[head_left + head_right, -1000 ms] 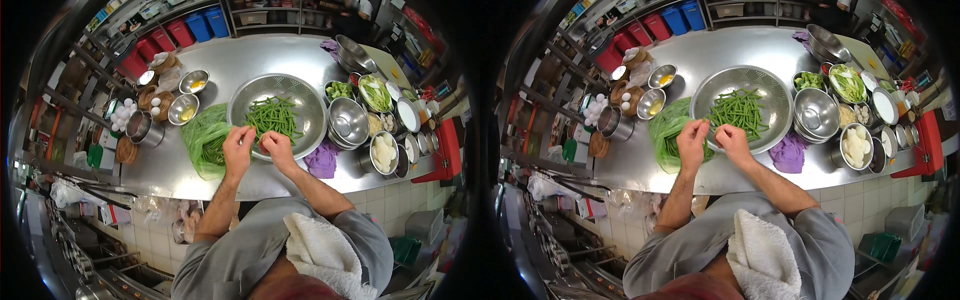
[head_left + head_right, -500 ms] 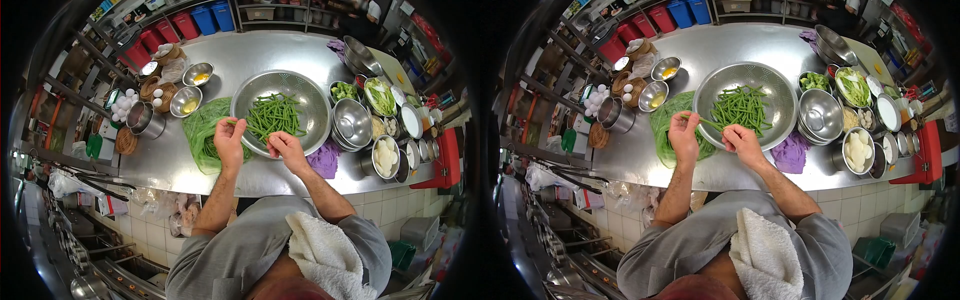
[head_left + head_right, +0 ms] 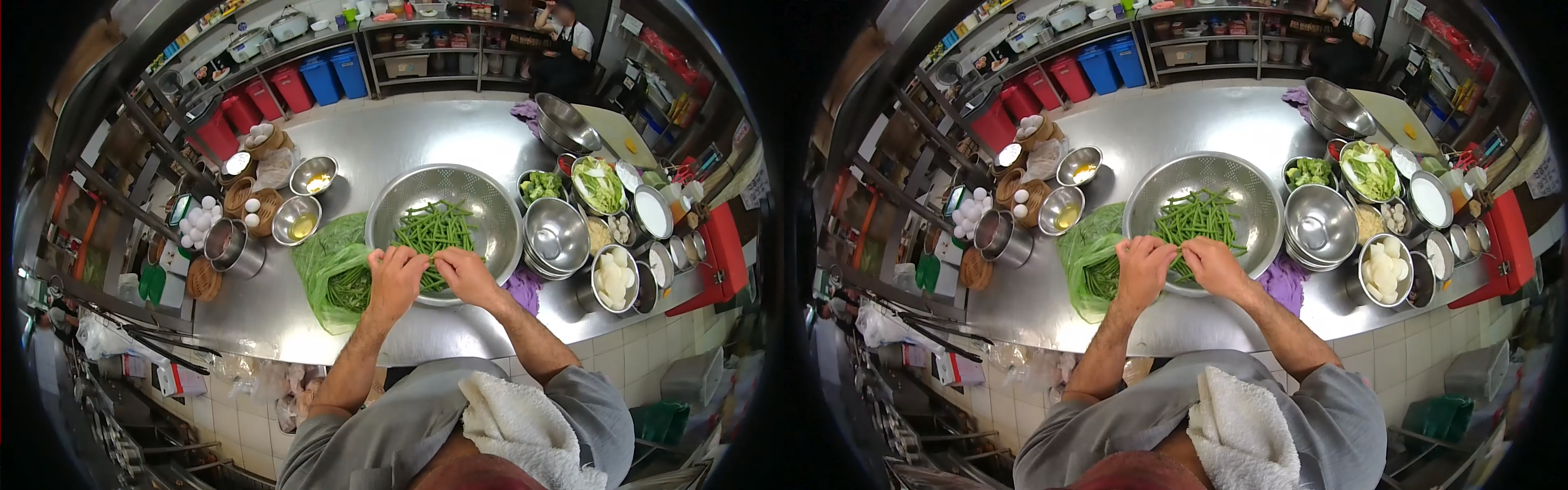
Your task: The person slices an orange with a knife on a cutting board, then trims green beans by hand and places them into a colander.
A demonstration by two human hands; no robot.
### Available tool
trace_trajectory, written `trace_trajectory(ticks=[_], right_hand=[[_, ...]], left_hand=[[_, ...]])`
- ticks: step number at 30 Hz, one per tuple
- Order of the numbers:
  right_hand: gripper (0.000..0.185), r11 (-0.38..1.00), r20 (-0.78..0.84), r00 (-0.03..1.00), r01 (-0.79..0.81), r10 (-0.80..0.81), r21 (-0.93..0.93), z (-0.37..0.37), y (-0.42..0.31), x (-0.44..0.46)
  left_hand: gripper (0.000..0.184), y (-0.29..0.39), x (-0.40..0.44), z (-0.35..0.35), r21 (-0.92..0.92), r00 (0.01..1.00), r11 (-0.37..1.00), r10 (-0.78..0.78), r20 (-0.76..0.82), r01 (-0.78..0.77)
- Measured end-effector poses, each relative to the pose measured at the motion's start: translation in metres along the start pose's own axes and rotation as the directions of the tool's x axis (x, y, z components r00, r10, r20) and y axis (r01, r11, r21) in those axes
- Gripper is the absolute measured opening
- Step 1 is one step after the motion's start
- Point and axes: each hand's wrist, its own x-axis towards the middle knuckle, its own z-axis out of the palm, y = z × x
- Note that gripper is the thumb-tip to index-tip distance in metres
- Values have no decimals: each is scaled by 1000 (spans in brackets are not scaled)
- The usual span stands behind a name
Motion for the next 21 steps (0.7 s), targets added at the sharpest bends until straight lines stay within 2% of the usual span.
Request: trace_trajectory(ticks=[4,6,8,10,11,12,13,14,16,17,19,20,21], right_hand=[[12,989,51,996,73,-67,-132,-6,1,4],[11,989,19,998,63,-61,-131,-4,3,3],[10,976,9,998,69,-69,-207,-4,6,3],[11,971,-64,988,126,-141,-202,-3,8,4],[11,999,-102,994,-38,35,-26,0,8,0],[11,969,-111,971,-193,211,155,1,6,-2],[12,755,26,905,-370,425,542,5,18,-3],[12,758,22,907,-364,420,542,7,21,-3],[13,390,125,857,-351,499,852,9,20,-8],[13,391,120,857,-347,500,852,9,18,-10],[13,480,105,846,-394,523,784,8,8,-16],[13,479,102,845,-393,526,785,7,5,-19],[13,560,142,874,-413,464,718,5,1,-23]], left_hand=[[12,3,3,-1,23,999,1000,19,47,-20],[11,5,2,2,18,999,999,35,38,-36],[11,4,1,8,-7,995,998,58,78,-57],[11,7,7,13,-33,996,997,78,34,-77],[11,10,5,16,-101,998,993,52,-20,-54],[10,12,5,18,-165,997,986,24,-74,-36],[9,15,7,19,-179,995,983,8,-100,-26],[9,18,10,22,-177,995,984,13,-104,-31],[9,20,14,30,-439,971,883,-224,-88,164],[9,17,17,33,-441,972,883,-219,-87,160],[20,8,23,37,-551,889,773,-444,-113,316],[20,1,23,40,-551,890,772,-442,-109,316],[24,-10,23,43,-592,897,745,-435,-82,307]])
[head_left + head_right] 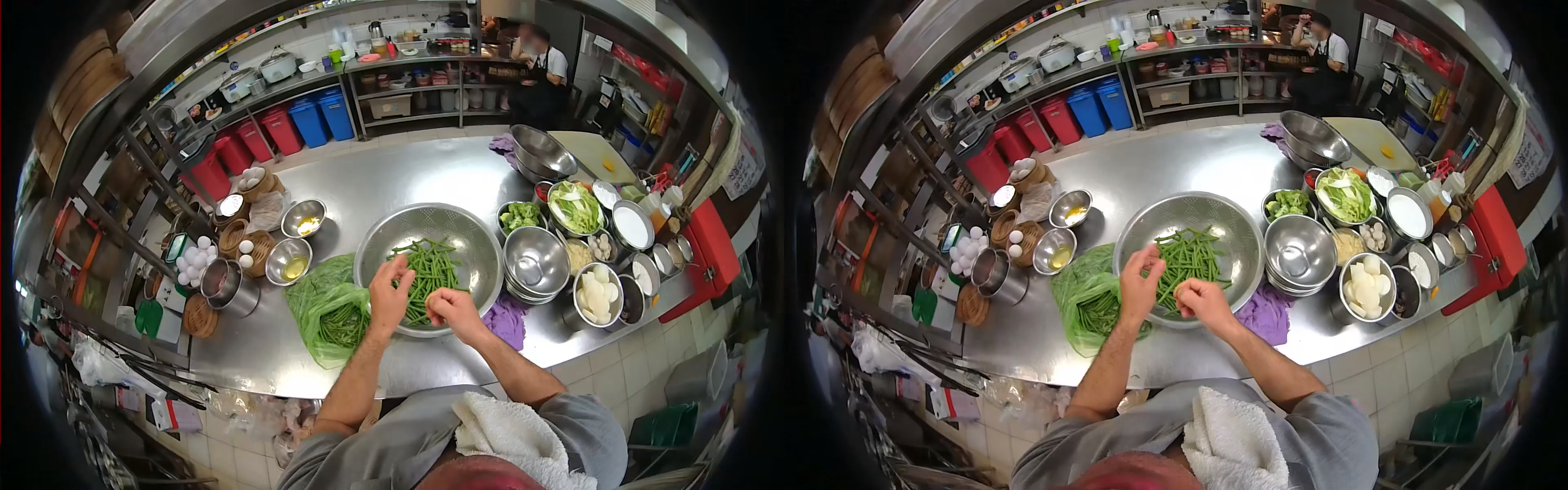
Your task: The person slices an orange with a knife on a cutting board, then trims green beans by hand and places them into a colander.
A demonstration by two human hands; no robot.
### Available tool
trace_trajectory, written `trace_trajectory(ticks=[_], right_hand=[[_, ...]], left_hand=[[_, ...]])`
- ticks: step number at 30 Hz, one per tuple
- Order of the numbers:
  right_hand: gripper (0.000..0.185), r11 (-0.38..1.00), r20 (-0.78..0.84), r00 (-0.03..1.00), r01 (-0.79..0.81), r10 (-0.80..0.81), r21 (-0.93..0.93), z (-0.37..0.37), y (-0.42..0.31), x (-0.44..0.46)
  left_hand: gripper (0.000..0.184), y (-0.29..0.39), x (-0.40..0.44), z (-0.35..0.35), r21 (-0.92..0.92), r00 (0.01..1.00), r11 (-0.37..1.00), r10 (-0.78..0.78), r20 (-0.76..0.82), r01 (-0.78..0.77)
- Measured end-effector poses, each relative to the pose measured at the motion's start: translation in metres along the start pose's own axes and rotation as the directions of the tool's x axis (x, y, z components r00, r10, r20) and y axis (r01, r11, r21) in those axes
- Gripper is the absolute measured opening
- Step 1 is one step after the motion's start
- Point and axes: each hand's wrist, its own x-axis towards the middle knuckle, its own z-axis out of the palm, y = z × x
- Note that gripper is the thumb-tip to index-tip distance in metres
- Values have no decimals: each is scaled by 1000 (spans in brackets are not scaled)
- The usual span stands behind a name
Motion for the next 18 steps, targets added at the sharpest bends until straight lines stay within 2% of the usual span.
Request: trace_trajectory(ticks=[1,2,3,5,6,7,9,10,12,13,14,15,16,17,18], right_hand=[[14,994,80,997,17,-9,-105,1,1,-4],[15,982,269,963,29,22,-185,7,5,-8],[15,983,263,965,30,20,-183,15,12,-10],[18,859,395,907,314,-145,-405,34,28,-5],[19,881,413,901,298,-132,-368,45,38,2],[20,905,429,895,275,-118,-326,59,49,7],[19,836,456,871,381,-182,-394,85,66,23],[19,841,452,873,378,-184,-388,97,76,35],[17,585,518,848,479,-115,-655,113,97,55],[17,593,509,853,470,-115,-653,117,110,60],[19,485,527,842,510,-113,-711,119,120,69],[22,368,540,835,538,-108,-758,122,130,77],[22,372,524,845,524,-111,-766,124,144,87],[24,129,532,799,581,-281,-804,124,160,95],[26,-128,544,721,548,-429,-827,123,168,101]], left_hand=[[28,-5,2,-7,-48,1000,999,-8,27,10],[35,-7,-7,-25,70,994,994,87,-63,-83],[33,-4,-15,-39,54,992,997,68,-108,-63],[27,-18,-41,-64,-19,974,1000,15,-225,-20],[23,-31,-56,-74,-75,956,997,-22,-292,0],[23,-31,-70,-83,-70,958,998,-24,-284,4],[15,-26,-93,-97,-298,929,949,-198,-314,101],[15,-39,-102,-105,-292,930,951,-198,-309,106],[19,-74,-121,-112,110,936,952,-253,-245,286],[19,-73,-130,-114,117,937,950,-257,-235,290],[23,-73,-134,-113,358,962,903,-168,-215,237],[27,-73,-139,-113,575,982,801,-83,-170,167],[34,-77,-147,-112,526,976,823,-155,-156,215],[34,-80,-158,-111,520,980,831,-157,-122,198],[35,-86,-166,-109,588,982,787,-126,-141,186]])
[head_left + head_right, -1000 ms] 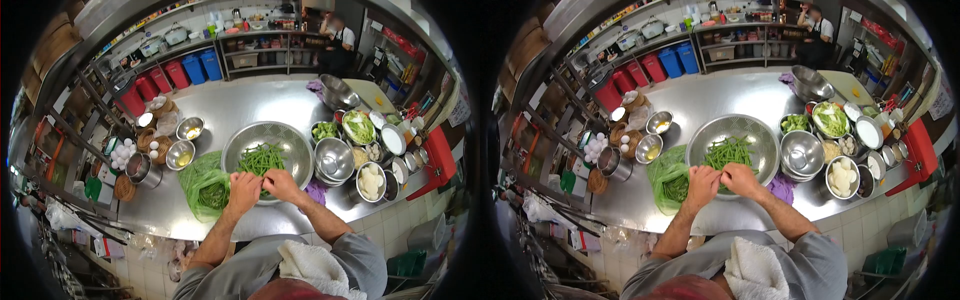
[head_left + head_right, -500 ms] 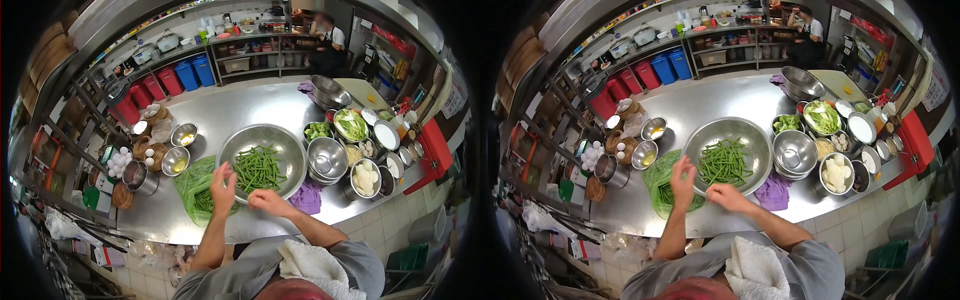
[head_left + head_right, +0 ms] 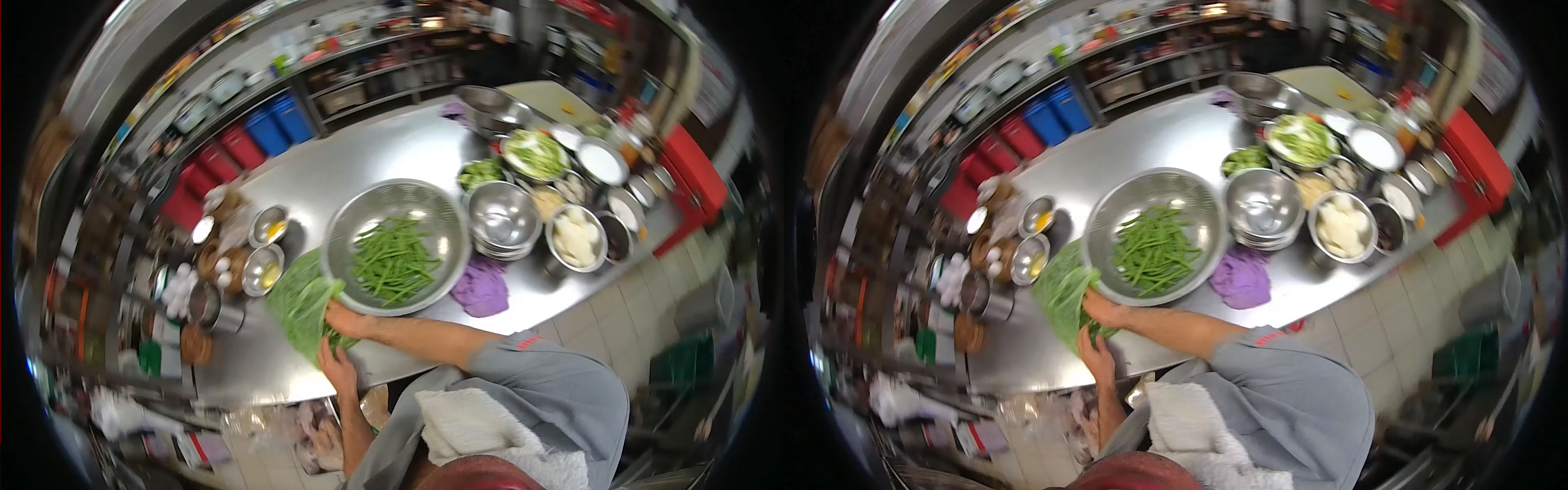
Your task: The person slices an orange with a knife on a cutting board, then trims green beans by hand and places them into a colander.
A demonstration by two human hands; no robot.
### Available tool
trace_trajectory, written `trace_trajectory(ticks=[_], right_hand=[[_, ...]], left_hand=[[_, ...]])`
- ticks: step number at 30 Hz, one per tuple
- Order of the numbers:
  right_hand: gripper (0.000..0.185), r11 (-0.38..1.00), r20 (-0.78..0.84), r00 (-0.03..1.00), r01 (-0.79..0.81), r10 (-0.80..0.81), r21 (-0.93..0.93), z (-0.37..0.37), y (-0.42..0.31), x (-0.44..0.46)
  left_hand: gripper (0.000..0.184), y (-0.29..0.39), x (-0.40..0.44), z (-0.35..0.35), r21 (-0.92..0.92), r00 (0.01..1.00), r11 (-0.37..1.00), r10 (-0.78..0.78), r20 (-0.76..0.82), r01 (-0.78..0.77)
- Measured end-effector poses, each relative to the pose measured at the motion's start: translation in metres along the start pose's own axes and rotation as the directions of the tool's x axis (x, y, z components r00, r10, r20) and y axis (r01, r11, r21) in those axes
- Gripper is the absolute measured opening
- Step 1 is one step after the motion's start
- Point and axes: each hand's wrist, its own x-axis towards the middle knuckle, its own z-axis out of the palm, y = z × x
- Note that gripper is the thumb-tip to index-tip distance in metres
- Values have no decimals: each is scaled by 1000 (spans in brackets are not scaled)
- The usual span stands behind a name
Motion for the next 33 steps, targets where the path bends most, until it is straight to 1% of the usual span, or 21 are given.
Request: trace_trajectory(ticks=[2,4,5,6,8,10,14,15,17,18,20,22,23,25,26,28,29,30,31,32,33], right_hand=[[29,989,399,910,-61,111,-137,-1,3,5],[28,660,267,963,225,-37,-717,31,9,-7],[27,840,278,959,113,47,-531,21,10,-8],[27,988,311,943,-76,116,-137,-4,10,-13],[26,979,333,932,-185,147,88,-22,7,-25],[25,965,336,929,-216,155,152,-25,4,-35],[24,939,385,905,-277,182,206,-20,5,-49],[21,947,284,946,-223,154,230,-23,8,-48],[16,866,476,866,-348,151,359,-30,15,-54],[21,981,449,872,-172,194,-90,0,14,-60],[20,968,486,859,-233,159,95,-45,16,-55],[17,845,390,917,-277,89,457,-21,19,-60],[17,842,390,916,-284,97,459,17,18,-61],[18,305,135,946,-227,296,925,28,15,-49],[18,306,134,946,-227,295,925,32,14,-51],[15,841,-350,901,-30,258,541,-56,1,-37],[15,835,-352,902,-15,248,550,-44,2,-35],[18,766,27,975,-189,218,615,-23,5,-35],[23,704,401,907,-366,125,608,-26,-3,-27],[30,646,409,893,-426,187,633,-29,-7,-29],[29,843,299,949,-241,101,481,-47,-8,-32]], left_hand=[[35,3,-1,9,31,999,999,32,-27,-31],[36,6,1,9,-11,1000,1000,29,-12,-29],[35,0,3,11,-14,1000,1000,25,-7,-25],[35,-5,4,13,-6,999,999,32,-1,-32],[34,-12,10,13,-10,999,999,49,19,-49],[29,-12,13,13,115,991,986,110,75,-118],[18,-8,16,14,61,996,995,77,48,-80],[18,-9,16,14,52,996,995,80,47,-82],[16,-11,17,14,41,997,997,67,47,-69],[16,-21,16,19,43,997,996,74,24,-75],[17,-12,21,17,-51,1000,998,20,-3,-20],[17,-11,23,17,-142,999,989,-32,-17,29],[18,-14,24,19,-139,996,988,-81,-48,74],[19,-21,26,24,-140,989,983,-127,-79,115],[20,-26,26,26,-148,991,985,-101,-88,87],[21,-30,27,26,-147,991,987,-77,-112,61],[21,-27,27,24,-168,993,984,-79,-89,63],[21,-26,27,23,-186,994,980,-84,-73,69],[20,-25,28,21,-146,996,989,-19,-87,6],[20,-22,27,19,-154,997,988,-35,-75,23],[21,-16,27,17,-169,995,985,-39,-89,23]])
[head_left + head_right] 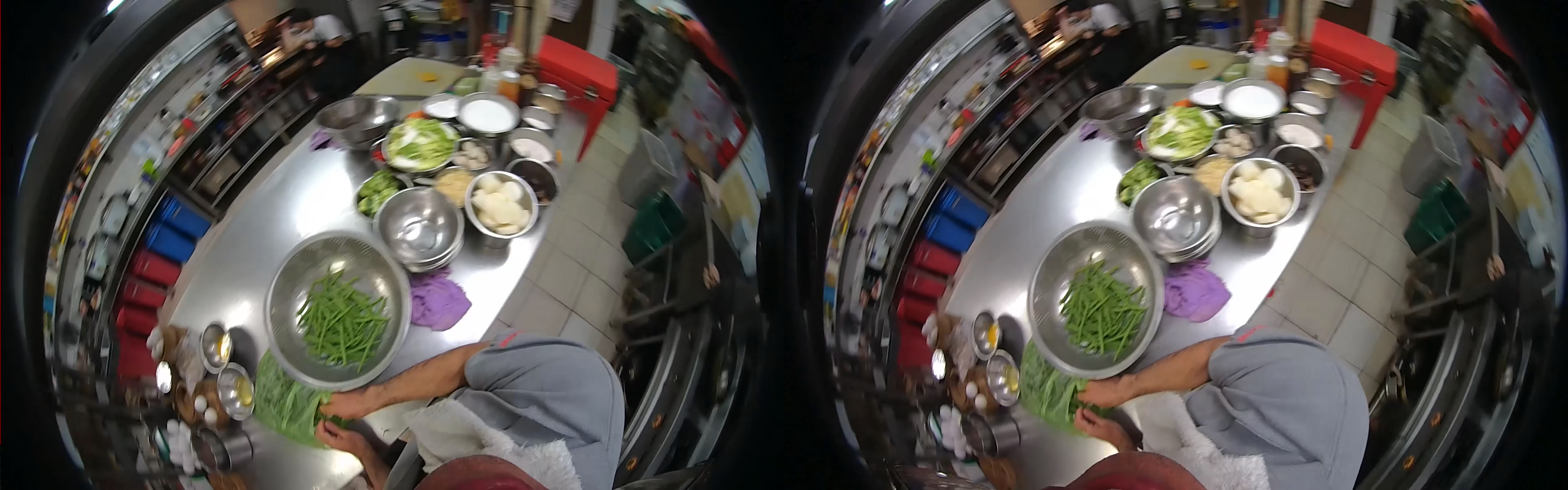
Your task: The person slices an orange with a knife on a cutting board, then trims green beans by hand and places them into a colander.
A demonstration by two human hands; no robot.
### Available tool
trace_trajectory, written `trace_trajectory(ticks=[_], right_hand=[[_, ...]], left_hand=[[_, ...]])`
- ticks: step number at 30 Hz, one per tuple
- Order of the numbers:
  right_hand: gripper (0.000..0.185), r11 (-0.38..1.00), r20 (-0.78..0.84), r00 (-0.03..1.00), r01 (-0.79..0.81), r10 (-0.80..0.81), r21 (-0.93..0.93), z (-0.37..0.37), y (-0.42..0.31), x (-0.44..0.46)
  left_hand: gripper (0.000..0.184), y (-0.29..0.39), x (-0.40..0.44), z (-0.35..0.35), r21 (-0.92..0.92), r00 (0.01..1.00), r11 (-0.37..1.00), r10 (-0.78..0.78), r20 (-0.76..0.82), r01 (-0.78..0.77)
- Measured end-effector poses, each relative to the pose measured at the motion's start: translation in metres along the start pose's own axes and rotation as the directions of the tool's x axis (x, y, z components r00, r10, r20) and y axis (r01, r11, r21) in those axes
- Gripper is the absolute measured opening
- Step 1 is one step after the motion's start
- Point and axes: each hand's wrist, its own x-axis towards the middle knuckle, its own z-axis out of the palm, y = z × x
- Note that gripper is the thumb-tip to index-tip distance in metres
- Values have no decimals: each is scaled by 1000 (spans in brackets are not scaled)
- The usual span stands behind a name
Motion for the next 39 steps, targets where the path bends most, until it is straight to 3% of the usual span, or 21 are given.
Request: trace_trajectory(ticks=[1,5,12,14,16,18,22,24,26,27,30,31,33,36,39], right_hand=[[23,998,-80,994,69,-70,-13,11,4,0],[21,997,-11,998,65,-66,-33,8,-10,-3],[23,992,-57,993,96,-101,-83,-9,-25,7],[25,991,-4,998,66,-66,-114,-4,-18,15],[29,996,34,999,-19,22,-84,-12,-25,14],[32,998,35,998,61,-60,-32,-32,-39,6],[32,993,35,997,63,-67,96,-51,-47,-17],[37,991,17,996,90,-92,99,-71,-54,-32],[39,950,-151,983,140,-101,280,-88,-57,-44],[42,935,-268,958,187,-105,300,-89,-57,-49],[31,893,-295,948,233,-121,384,-104,-52,-61],[31,893,-301,945,241,-127,381,-108,-47,-64],[21,946,-92,963,265,-252,184,-118,-33,-71],[19,965,-58,966,254,-250,68,-132,-31,-91],[17,984,-125,977,177,-174,15,-132,-24,-105]], left_hand=[[22,1,-1,-4,-22,999,999,-47,4,47],[25,-1,-5,-2,-192,980,973,-155,-124,129],[25,23,2,-22,-197,972,971,-169,-161,136],[23,31,8,-24,-342,959,922,-242,-150,179],[22,30,14,-25,-383,982,910,-187,-35,160],[20,36,17,-32,-471,973,852,-189,131,229],[15,46,15,-50,-320,982,932,-140,123,173],[14,69,16,-66,-151,986,989,32,163,-7],[11,90,15,-74,-143,991,989,60,124,-42],[11,98,15,-78,-101,979,991,100,178,-83],[8,121,14,-84,-55,952,982,188,240,-180],[8,124,13,-85,-50,947,979,202,251,-196],[7,134,15,-82,-61,932,971,238,273,-230],[8,141,15,-72,-80,936,971,238,258,-225],[10,151,16,-57,-98,900,975,223,375,-201]])
